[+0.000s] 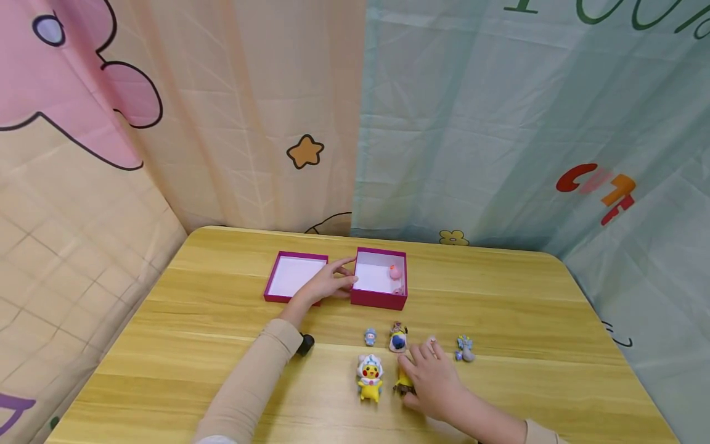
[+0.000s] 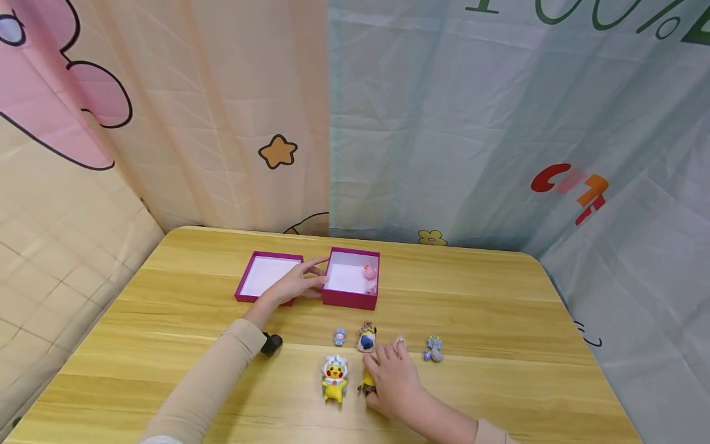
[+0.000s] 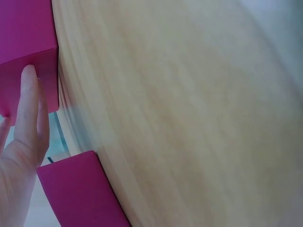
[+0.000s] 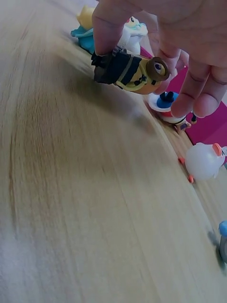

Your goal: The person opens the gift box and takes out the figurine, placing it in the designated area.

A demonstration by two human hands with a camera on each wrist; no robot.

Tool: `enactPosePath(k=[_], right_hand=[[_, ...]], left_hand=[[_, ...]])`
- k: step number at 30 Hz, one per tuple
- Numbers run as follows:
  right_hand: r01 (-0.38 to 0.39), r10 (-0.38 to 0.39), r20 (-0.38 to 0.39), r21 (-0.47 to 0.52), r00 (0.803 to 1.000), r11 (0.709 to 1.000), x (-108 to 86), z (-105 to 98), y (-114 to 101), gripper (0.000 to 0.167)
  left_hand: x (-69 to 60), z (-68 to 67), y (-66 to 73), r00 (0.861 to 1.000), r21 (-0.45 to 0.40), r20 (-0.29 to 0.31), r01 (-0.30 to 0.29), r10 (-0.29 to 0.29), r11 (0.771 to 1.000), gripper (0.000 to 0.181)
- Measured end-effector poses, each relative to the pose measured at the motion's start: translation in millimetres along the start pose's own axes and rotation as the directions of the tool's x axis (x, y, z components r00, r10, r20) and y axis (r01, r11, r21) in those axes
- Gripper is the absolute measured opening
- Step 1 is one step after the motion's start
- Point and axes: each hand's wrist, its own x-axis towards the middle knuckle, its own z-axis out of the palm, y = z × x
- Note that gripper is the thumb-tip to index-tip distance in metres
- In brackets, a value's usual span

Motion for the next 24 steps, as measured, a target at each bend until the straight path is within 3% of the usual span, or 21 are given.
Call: enactPosePath(k=[9,24], right_hand=[[0.0,-0.005,0.079,0.067,0.997,0.998,0.0,-1.5,0.8,0.051],[-0.01,-0.013,0.139,0.159,0.99,0.987,0.5,0.6,1.6,0.049]], left_hand=[[0.8,-0.2,-1.2,1.0,-0.014,0.005,-0.004,0.004,1.0,0.058],[1.6,0.1,-1.7,1.0,-0.022,0.002,0.003,-0.003,1.0,0.059]])
